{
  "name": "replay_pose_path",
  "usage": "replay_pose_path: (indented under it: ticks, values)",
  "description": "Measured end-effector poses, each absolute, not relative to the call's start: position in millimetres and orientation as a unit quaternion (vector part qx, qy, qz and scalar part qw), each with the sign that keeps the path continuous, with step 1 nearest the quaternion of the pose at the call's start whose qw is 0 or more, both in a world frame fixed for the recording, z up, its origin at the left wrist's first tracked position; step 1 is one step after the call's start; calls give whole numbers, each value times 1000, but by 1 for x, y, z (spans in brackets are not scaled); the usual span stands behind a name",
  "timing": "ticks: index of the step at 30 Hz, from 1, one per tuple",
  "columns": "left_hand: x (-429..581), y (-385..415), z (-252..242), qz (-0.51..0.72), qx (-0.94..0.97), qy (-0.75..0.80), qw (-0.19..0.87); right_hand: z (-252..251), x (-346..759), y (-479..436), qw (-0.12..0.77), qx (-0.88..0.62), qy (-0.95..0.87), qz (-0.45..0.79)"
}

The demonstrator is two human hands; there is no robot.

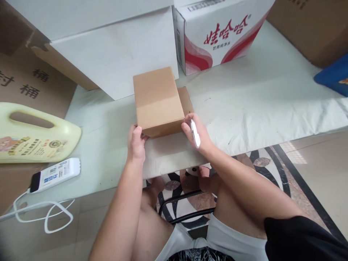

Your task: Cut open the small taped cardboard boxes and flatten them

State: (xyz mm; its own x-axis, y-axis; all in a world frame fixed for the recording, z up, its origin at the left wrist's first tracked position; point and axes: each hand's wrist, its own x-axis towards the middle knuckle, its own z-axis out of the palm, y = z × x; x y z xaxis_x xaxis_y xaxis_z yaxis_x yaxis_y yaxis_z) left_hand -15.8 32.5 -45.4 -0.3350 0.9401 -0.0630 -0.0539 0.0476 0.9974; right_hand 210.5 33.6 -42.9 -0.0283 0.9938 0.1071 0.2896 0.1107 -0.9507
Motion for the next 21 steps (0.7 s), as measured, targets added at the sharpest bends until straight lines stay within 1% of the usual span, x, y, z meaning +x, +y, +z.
replay_pose_path:
  ticks: [3, 6, 9, 21]
  values:
    - [-15, 31, -45, 574, 394, 584, 417, -42, 209, 33, 418, -533, -617, 400]
    - [-13, 29, -44, 571, 437, 568, 400, -44, 208, 34, 415, -526, -614, 418]
    - [-12, 28, -43, 568, 457, 550, 408, -46, 208, 35, 412, -528, -604, 433]
    - [-21, 30, -56, 592, 413, 550, 420, -50, 209, 36, 425, -525, -586, 448]
